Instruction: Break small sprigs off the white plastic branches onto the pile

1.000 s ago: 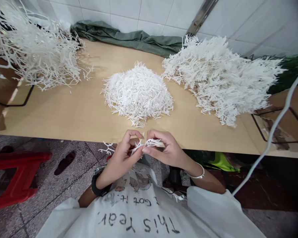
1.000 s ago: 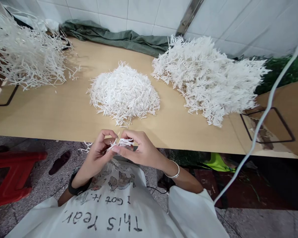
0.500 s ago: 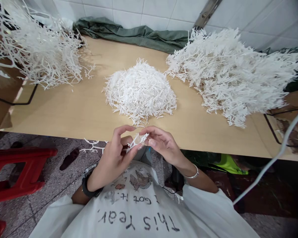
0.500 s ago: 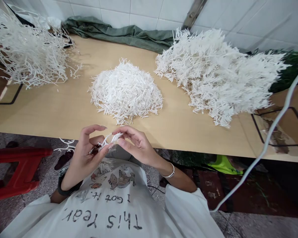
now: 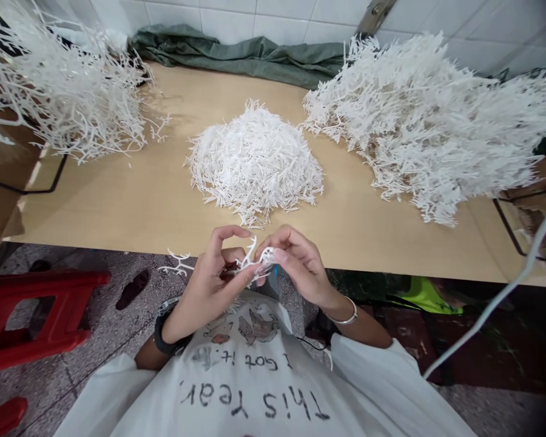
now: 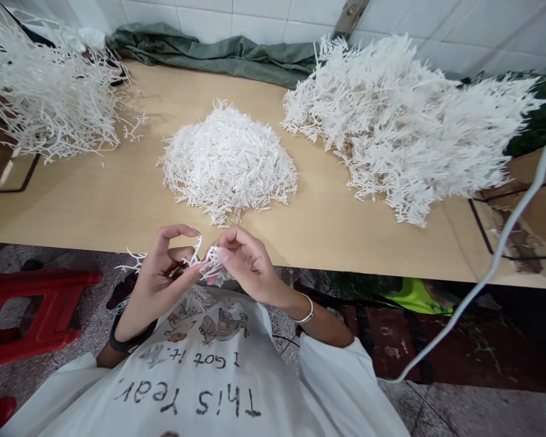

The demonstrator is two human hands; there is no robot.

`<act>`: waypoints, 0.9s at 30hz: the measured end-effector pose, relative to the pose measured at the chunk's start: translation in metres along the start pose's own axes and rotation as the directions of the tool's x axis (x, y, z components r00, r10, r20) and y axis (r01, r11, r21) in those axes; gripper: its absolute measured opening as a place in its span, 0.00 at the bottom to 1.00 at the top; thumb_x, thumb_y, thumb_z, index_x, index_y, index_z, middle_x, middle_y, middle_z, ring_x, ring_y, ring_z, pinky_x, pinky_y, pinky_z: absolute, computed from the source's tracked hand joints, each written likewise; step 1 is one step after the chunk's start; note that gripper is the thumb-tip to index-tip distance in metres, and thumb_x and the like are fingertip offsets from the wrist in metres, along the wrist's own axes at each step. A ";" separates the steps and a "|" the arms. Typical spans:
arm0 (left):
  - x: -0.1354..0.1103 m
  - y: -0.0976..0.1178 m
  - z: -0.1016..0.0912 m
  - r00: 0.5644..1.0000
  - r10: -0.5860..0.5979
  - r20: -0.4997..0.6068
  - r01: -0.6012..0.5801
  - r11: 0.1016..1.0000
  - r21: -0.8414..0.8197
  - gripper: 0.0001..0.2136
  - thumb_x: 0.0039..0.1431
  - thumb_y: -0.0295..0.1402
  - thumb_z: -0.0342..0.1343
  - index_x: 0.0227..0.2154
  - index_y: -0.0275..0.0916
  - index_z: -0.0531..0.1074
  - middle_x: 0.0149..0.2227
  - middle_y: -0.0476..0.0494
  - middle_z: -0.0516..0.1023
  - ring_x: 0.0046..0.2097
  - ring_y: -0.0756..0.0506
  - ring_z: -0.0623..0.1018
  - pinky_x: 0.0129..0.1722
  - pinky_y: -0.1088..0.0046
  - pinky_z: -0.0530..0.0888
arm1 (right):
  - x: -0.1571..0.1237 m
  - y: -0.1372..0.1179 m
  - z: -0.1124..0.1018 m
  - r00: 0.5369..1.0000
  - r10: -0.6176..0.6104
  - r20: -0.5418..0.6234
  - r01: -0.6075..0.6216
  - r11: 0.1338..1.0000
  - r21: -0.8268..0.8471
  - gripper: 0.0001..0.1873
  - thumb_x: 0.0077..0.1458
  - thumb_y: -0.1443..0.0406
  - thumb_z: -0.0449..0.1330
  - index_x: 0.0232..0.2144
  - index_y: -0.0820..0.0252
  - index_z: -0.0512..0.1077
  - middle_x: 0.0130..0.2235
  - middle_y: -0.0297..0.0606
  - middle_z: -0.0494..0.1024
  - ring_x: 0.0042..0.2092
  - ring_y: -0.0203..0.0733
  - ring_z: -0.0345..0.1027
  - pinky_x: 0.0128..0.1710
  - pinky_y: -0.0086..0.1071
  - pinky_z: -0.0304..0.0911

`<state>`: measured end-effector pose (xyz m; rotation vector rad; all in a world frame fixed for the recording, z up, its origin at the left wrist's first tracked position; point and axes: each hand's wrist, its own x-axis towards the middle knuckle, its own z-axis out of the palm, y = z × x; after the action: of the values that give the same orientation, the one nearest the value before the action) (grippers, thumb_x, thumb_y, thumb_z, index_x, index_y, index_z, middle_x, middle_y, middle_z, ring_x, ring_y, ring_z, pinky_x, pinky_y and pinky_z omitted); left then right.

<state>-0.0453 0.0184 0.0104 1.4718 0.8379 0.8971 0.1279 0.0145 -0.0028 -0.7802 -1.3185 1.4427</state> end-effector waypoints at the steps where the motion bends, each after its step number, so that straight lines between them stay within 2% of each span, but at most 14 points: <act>1: 0.000 -0.001 0.001 1.000 0.000 0.001 0.000 1.000 0.008 0.15 0.61 0.31 0.54 0.48 0.44 0.56 0.23 0.54 0.71 0.20 0.55 0.62 0.19 0.80 0.56 | 0.001 0.000 0.000 0.998 0.056 0.007 -0.057 0.997 0.044 0.05 0.61 0.59 0.52 0.37 0.53 0.62 0.29 0.31 0.70 0.27 0.35 0.67 0.28 0.31 0.64; 3: 0.001 -0.003 0.001 1.000 0.005 -0.001 -0.005 0.998 0.063 0.16 0.62 0.31 0.53 0.50 0.43 0.56 0.25 0.52 0.74 0.21 0.54 0.65 0.20 0.80 0.58 | 0.003 -0.001 -0.001 0.989 0.143 0.045 -0.145 0.988 0.044 0.07 0.62 0.58 0.51 0.39 0.53 0.62 0.30 0.31 0.68 0.27 0.33 0.64 0.28 0.29 0.62; 6: 0.001 -0.006 -0.002 0.999 0.037 -0.023 -0.030 0.966 0.258 0.18 0.62 0.32 0.52 0.54 0.41 0.59 0.26 0.52 0.73 0.22 0.54 0.66 0.22 0.79 0.60 | 0.004 0.003 0.001 0.983 0.163 0.086 -0.156 0.984 -0.081 0.16 0.64 0.55 0.45 0.32 0.57 0.64 0.28 0.32 0.64 0.28 0.33 0.59 0.29 0.29 0.59; 10: 0.000 -0.009 -0.004 0.999 0.015 -0.038 0.004 0.892 0.451 0.12 0.64 0.35 0.49 0.48 0.40 0.67 0.24 0.53 0.69 0.22 0.54 0.63 0.23 0.78 0.59 | 0.002 0.017 0.010 0.998 0.043 -0.044 -0.054 0.948 -0.312 0.18 0.65 0.56 0.44 0.26 0.57 0.60 0.23 0.29 0.56 0.25 0.33 0.51 0.26 0.30 0.51; 14: -0.002 -0.012 -0.001 0.995 -0.040 -0.087 0.074 0.896 0.438 0.07 0.65 0.36 0.47 0.33 0.39 0.62 0.23 0.55 0.61 0.23 0.54 0.59 0.25 0.77 0.57 | 0.002 0.032 0.021 0.980 -0.128 -0.152 0.046 0.890 -0.454 0.20 0.66 0.57 0.43 0.22 0.57 0.57 0.22 0.30 0.56 0.24 0.33 0.51 0.26 0.31 0.49; 16: -0.003 -0.014 0.001 0.996 -0.082 -0.037 0.090 0.915 0.392 0.10 0.65 0.37 0.45 0.29 0.39 0.58 0.23 0.55 0.58 0.24 0.53 0.58 0.25 0.77 0.56 | 0.004 0.039 0.025 0.958 -0.189 -0.215 0.074 0.889 -0.453 0.23 0.65 0.56 0.43 0.20 0.58 0.56 0.21 0.30 0.57 0.23 0.33 0.51 0.25 0.31 0.48; 18: -0.003 -0.016 0.003 0.992 -0.125 0.023 0.112 0.945 0.308 0.13 0.66 0.39 0.44 0.27 0.38 0.58 0.23 0.54 0.57 0.24 0.53 0.57 0.25 0.77 0.56 | 0.006 0.045 0.029 0.930 -0.199 -0.308 0.079 0.929 -0.361 0.27 0.64 0.53 0.44 0.16 0.58 0.54 0.19 0.30 0.56 0.22 0.32 0.49 0.23 0.31 0.45; 20: -0.003 -0.019 0.004 0.985 -0.155 0.070 0.144 0.979 0.147 0.16 0.65 0.41 0.45 0.24 0.38 0.58 0.21 0.54 0.55 0.24 0.54 0.55 0.24 0.77 0.54 | 0.008 0.047 0.032 0.927 -0.085 -0.365 0.027 0.986 -0.162 0.30 0.61 0.49 0.47 0.12 0.59 0.54 0.16 0.30 0.55 0.19 0.31 0.47 0.21 0.30 0.43; 22: -0.004 -0.022 0.004 0.972 -0.183 0.147 0.195 0.978 -0.075 0.19 0.64 0.43 0.47 0.21 0.37 0.57 0.19 0.55 0.53 0.22 0.55 0.52 0.21 0.77 0.52 | 0.007 0.045 0.035 0.931 0.095 -0.352 -0.075 0.995 0.069 0.31 0.56 0.46 0.53 0.10 0.60 0.57 0.14 0.29 0.56 0.17 0.29 0.46 0.19 0.29 0.42; 24: -0.005 -0.026 0.005 0.947 -0.204 0.247 0.272 0.921 -0.280 0.20 0.62 0.43 0.50 0.19 0.36 0.57 0.17 0.56 0.52 0.19 0.57 0.50 0.19 0.79 0.50 | 0.005 0.040 0.038 0.924 0.226 -0.309 -0.157 0.959 0.234 0.31 0.50 0.45 0.57 0.10 0.60 0.61 0.13 0.28 0.58 0.16 0.28 0.46 0.17 0.28 0.42; 27: -0.006 -0.031 0.008 0.916 -0.197 0.348 0.363 0.775 -0.517 0.21 0.58 0.40 0.55 0.15 0.35 0.58 0.13 0.57 0.53 0.15 0.59 0.49 0.15 0.80 0.47 | 0.000 0.032 0.042 0.911 0.295 -0.287 -0.182 0.915 0.361 0.30 0.46 0.45 0.62 0.10 0.61 0.62 0.12 0.28 0.58 0.15 0.26 0.45 0.15 0.26 0.39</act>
<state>-0.0415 0.0122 -0.0212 0.8744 0.4946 0.6166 0.0813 0.0030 -0.0250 -0.9394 -0.7133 1.5863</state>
